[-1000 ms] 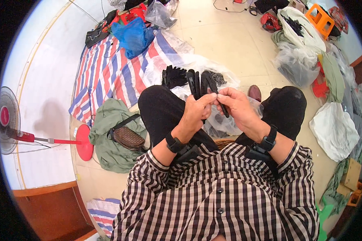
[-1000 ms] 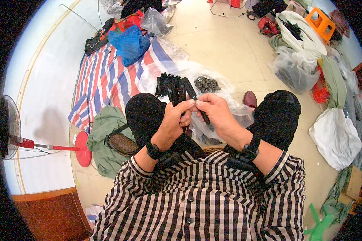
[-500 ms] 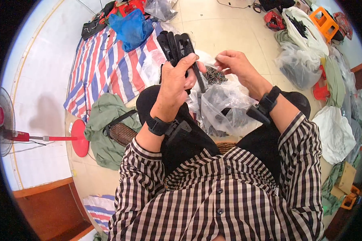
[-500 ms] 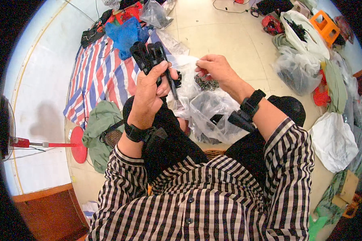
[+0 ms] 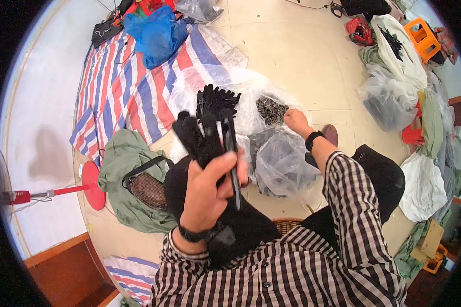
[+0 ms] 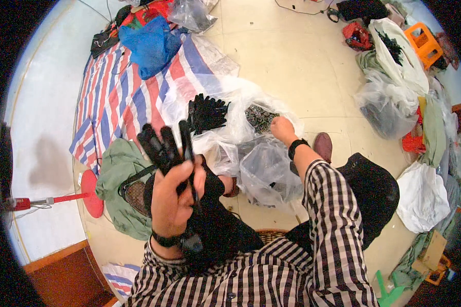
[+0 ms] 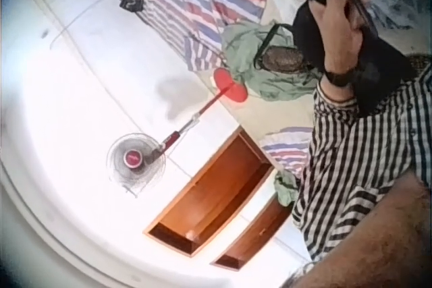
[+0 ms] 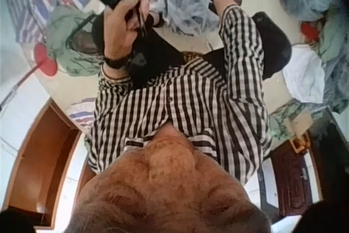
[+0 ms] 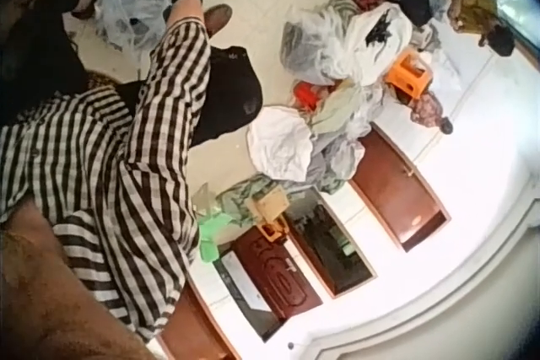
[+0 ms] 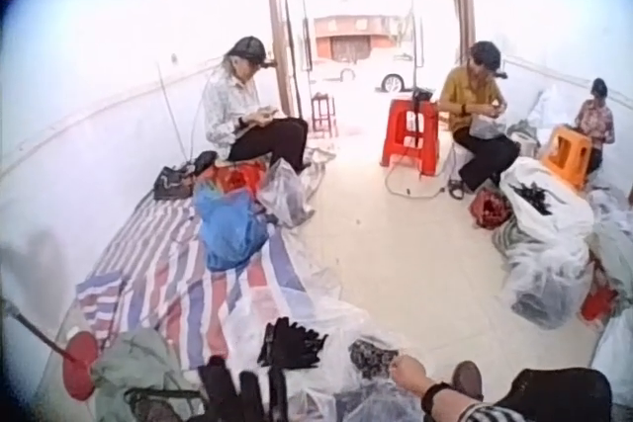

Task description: The recorder is assembling small black shoe components, specifically attaching buckles and adjusting straps.

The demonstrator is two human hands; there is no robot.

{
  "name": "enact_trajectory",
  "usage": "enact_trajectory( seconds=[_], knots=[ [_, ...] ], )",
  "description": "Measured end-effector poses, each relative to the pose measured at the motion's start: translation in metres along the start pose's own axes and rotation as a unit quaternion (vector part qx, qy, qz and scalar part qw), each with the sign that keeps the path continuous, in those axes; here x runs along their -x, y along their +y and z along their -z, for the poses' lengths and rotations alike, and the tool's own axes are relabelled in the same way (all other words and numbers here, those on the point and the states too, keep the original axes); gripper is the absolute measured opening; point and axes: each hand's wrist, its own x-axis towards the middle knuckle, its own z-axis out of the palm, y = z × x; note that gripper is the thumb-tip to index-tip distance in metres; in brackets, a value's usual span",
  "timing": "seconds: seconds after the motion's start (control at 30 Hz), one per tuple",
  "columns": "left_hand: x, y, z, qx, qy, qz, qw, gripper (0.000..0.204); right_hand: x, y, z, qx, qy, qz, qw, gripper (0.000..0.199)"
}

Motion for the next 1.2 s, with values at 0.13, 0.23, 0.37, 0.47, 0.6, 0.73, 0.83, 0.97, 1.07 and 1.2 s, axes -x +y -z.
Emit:
enact_trajectory(
  seconds=[0.13,0.23,0.37,0.47,0.6,0.73,0.83,0.97,1.07,1.2],
  knots=[
    [0.003,0.002,0.005,0.05,0.023,0.022,0.998,0.032,-0.005,0.028,-0.044,-0.009,-0.032,-0.05,0.998,0.021],
    [0.006,0.009,0.023,0.083,-0.011,0.039,0.996,0.037,0.004,0.036,-0.069,-0.021,-0.011,-0.113,0.993,0.023],
    [0.005,0.009,0.031,0.106,-0.027,0.086,0.99,0.035,0.01,0.052,-0.081,-0.016,0.026,-0.113,0.993,0.023],
    [0.003,0.015,0.028,0.116,-0.033,0.112,0.986,0.028,0.005,0.034,-0.086,-0.007,0.038,0.008,0.999,0.025],
    [-0.001,0.022,0.023,0.134,-0.053,0.192,0.971,0.033,-0.007,0.013,-0.095,0.039,0.03,-0.049,0.998,0.026],
    [-0.003,0.024,0.012,0.114,-0.003,0.174,0.978,0.036,-0.016,0.004,-0.106,0.07,0.028,-0.125,0.989,0.022],
    [-0.003,0.017,0.027,0.182,-0.051,0.2,0.961,0.027,-0.018,0.015,-0.107,0.021,0.047,-0.147,0.988,0.02],
    [-0.004,0.023,0.015,0.107,-0.033,0.196,0.974,0.034,-0.019,0.018,-0.104,-0.057,0.047,-0.221,0.972,0.019],
    [-0.002,0.017,0.004,0.118,-0.004,0.152,0.981,0.031,-0.021,0.016,-0.105,-0.099,0.057,-0.226,0.967,0.019],
    [-0.002,0.008,0.01,0.118,-0.002,0.124,0.985,0.033,-0.024,0.022,-0.107,-0.074,0.058,-0.221,0.971,0.018]
  ],
)
